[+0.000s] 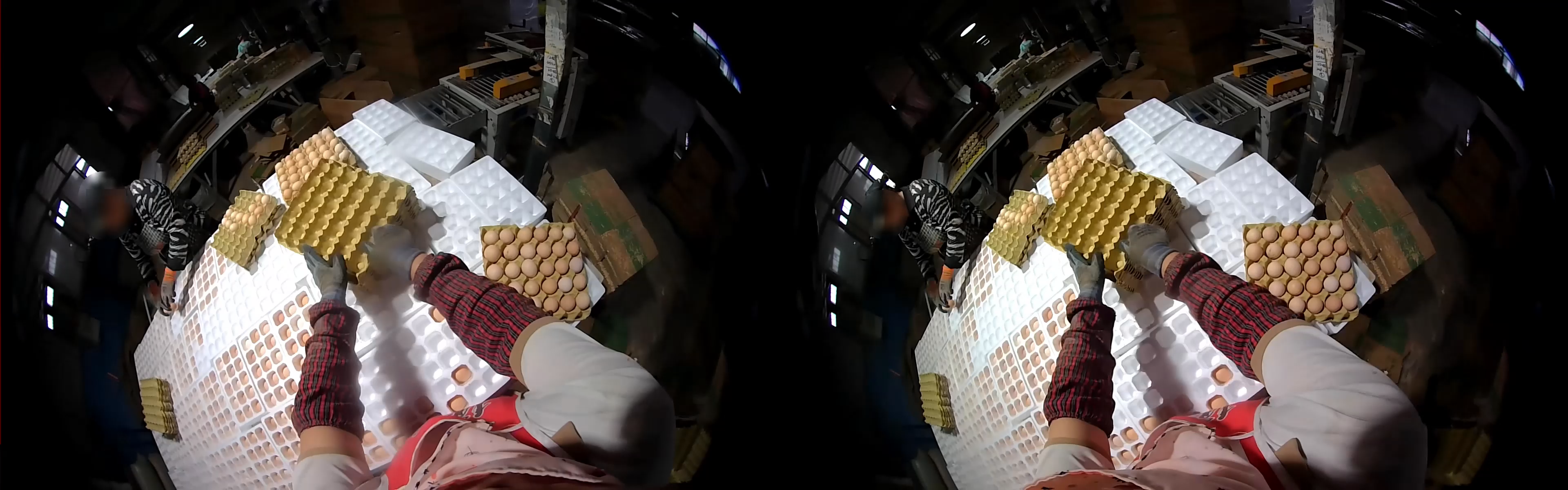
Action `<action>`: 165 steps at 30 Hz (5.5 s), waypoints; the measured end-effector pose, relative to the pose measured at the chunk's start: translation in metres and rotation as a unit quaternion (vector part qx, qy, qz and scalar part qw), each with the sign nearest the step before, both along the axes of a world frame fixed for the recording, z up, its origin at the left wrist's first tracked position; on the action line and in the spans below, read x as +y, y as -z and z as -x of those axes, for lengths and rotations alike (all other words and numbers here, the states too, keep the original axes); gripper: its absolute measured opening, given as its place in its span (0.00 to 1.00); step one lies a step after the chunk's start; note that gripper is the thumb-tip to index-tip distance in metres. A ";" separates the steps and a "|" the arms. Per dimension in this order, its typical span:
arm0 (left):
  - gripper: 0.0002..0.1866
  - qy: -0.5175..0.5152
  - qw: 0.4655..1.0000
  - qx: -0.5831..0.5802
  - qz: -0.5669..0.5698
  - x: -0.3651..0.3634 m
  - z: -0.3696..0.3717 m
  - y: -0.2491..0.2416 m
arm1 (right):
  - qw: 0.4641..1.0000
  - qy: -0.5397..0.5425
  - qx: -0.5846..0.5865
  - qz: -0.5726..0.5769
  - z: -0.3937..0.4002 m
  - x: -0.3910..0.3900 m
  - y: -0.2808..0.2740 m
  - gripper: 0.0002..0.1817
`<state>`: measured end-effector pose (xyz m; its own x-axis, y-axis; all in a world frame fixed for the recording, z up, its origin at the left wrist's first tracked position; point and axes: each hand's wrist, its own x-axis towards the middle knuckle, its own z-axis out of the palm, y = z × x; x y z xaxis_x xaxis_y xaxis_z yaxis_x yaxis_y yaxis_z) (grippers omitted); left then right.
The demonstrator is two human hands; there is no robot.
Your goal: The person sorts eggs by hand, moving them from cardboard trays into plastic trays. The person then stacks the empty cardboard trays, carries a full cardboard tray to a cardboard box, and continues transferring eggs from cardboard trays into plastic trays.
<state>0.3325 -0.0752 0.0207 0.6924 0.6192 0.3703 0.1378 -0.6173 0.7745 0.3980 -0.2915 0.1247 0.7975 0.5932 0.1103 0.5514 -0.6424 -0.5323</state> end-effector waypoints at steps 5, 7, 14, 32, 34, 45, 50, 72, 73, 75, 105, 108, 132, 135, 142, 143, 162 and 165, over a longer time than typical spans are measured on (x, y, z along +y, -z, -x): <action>0.48 -0.023 0.997 -0.027 0.065 -0.025 0.006 -0.007 | 0.984 -0.062 0.165 -0.023 -0.061 -0.033 -0.043 0.28; 0.48 -0.009 0.985 -0.109 0.136 -0.038 0.008 -0.011 | 0.959 0.068 0.043 -0.271 -0.113 -0.020 -0.001 0.33; 0.41 0.182 0.681 -0.090 0.703 -0.047 0.021 -0.004 | 0.688 -0.073 0.512 -0.509 -0.172 -0.027 0.080 0.23; 0.27 0.132 0.845 -0.191 0.481 -0.017 0.237 -0.039 | 0.821 -0.246 0.288 -0.427 0.019 -0.035 -0.040 0.49; 0.27 0.099 0.805 -0.249 0.530 -0.010 0.310 -0.056 | 0.725 -0.310 0.392 -0.474 0.067 -0.013 -0.034 0.56; 0.26 -0.051 0.872 -0.036 0.485 -0.042 0.472 -0.003 | 0.846 -0.220 0.433 -0.219 0.280 -0.143 0.068 0.39; 0.24 -0.007 0.887 0.153 0.436 -0.052 0.458 0.020 | 0.876 0.047 0.414 -0.242 0.353 -0.273 0.137 0.24; 0.21 0.539 0.826 0.096 -0.132 -0.444 0.112 -0.058 | 0.967 0.228 -0.115 0.014 0.158 -0.477 0.092 0.28; 0.22 0.552 0.811 0.102 -0.164 -0.463 0.095 -0.055 | 0.976 0.200 -0.073 0.054 0.143 -0.483 0.087 0.29; 0.25 0.535 0.806 0.087 -0.239 -0.497 0.064 -0.036 | 0.986 0.118 -0.053 0.105 0.119 -0.503 0.100 0.32; 0.27 0.294 0.905 0.270 -0.147 -0.370 0.092 -0.007 | 0.956 -0.114 0.186 -0.198 0.024 -0.376 0.066 0.21; 0.25 0.233 0.916 0.128 0.301 -0.346 0.105 0.014 | 0.995 -0.068 -0.055 0.041 -0.023 -0.315 0.068 0.17; 0.27 0.108 0.919 0.105 0.363 -0.313 0.213 0.012 | 0.850 -0.091 0.492 -0.162 -0.032 -0.269 -0.002 0.19; 0.28 0.036 0.936 0.114 0.332 -0.294 0.263 0.006 | 0.781 -0.149 0.572 -0.200 0.025 -0.247 0.039 0.19; 0.29 0.013 0.949 0.315 -0.019 -0.302 0.252 -0.008 | 0.961 -0.237 0.141 0.034 0.090 -0.177 0.099 0.26; 0.29 0.007 0.946 0.322 -0.027 -0.304 0.247 -0.009 | 0.966 -0.224 0.123 0.038 0.092 -0.175 0.106 0.26; 0.19 -0.039 0.967 0.167 -0.189 -0.268 0.226 0.046 | 0.606 -0.209 0.711 -0.290 0.140 -0.290 0.057 0.33; 0.17 -0.134 0.991 0.018 -0.003 -0.316 0.296 0.010 | 0.497 -0.228 0.777 -0.311 0.161 -0.281 0.084 0.34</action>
<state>0.0363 -0.3909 0.0103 0.5172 0.7803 0.3517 0.3251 -0.5593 0.7626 0.2368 -0.5723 0.0409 0.0037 0.9882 -0.1529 -0.8246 -0.0835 -0.5595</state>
